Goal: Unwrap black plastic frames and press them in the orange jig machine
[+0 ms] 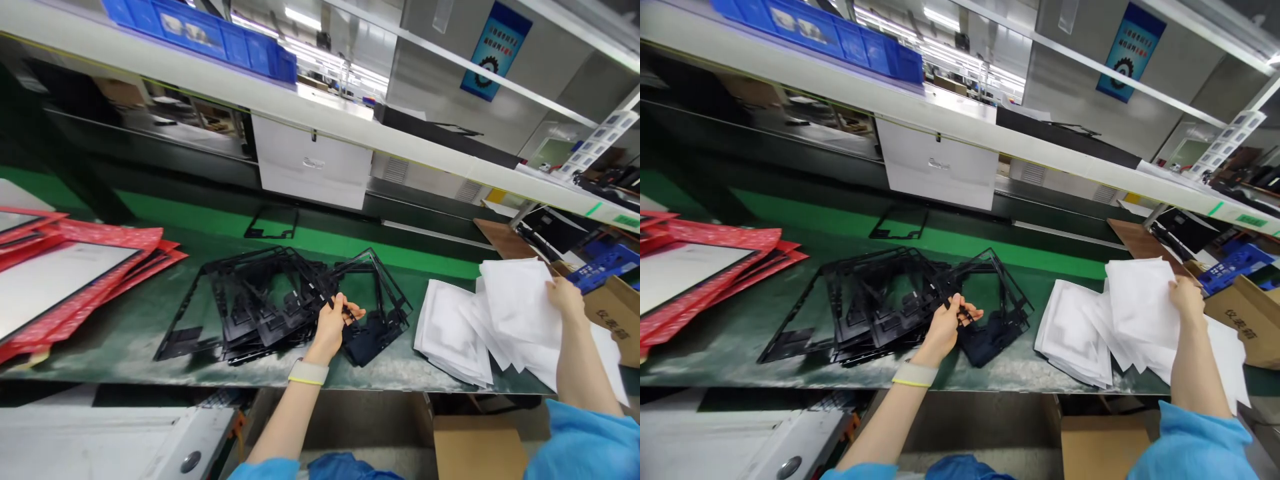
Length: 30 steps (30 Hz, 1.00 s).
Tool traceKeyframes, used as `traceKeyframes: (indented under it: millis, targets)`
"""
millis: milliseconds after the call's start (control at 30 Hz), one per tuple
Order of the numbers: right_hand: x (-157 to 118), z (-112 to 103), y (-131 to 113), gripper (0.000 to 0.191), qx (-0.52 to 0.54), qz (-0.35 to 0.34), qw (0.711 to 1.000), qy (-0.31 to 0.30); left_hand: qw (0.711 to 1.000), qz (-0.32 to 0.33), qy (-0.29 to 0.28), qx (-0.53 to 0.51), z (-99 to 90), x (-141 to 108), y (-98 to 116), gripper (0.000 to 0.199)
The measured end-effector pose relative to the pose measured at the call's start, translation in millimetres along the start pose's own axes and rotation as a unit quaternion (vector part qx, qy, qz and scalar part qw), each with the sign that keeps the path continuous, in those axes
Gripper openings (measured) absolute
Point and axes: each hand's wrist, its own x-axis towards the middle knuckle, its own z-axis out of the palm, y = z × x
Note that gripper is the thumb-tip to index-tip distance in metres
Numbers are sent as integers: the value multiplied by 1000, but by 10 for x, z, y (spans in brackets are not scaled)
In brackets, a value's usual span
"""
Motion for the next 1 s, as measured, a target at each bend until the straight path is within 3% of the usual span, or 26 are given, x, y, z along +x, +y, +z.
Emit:
traceKeyframes:
  millis: [133,200,267,300,367,400,467,500,600,667,733,833,933,1000]
  targets:
    - [-406,223,-215,34,29,61,998,-10,1000,-13,-10,10,-25,-101,105,44]
    - [-658,376,-526,42,75,27,996,-33,999,-22,-13,19,-28,-169,168,43]
    - [-997,500,-974,48,153,-40,981,-113,999,-29,-14,26,-13,-252,232,41]
    - [-1203,535,-1236,50,198,-82,961,-174,999,-33,-13,28,0,-299,263,39]
    - [-1658,535,-1781,57,349,-156,842,-380,999,-41,-9,27,27,-394,329,35]
    - [-1890,504,-2038,60,385,-171,788,-450,999,-45,-3,25,36,-438,363,32]
    - [-2314,401,-2463,58,400,-208,727,-519,998,-48,22,17,35,-509,440,29]
    - [-2492,344,-2620,53,404,-213,710,-536,998,-48,41,10,26,-534,480,29]
    - [-2844,224,-2873,40,448,-183,693,-534,994,-37,100,-13,-19,-581,604,27]
    - [-2929,224,-2924,43,481,-154,691,-517,992,-32,119,-26,-45,-624,680,24]
    - [-2925,289,-2937,49,504,-121,687,-509,991,-25,128,-37,-72,-711,746,21]
    - [-2836,461,-2939,60,543,-20,682,-490,988,-2,144,-57,-164,-956,828,21]
    - [-2745,661,-2944,76,551,79,698,-450,979,25,174,-100,-366,-1308,875,21]
    - [-2716,796,-2951,86,545,109,709,-433,973,45,191,-121,-535,-1566,885,16]
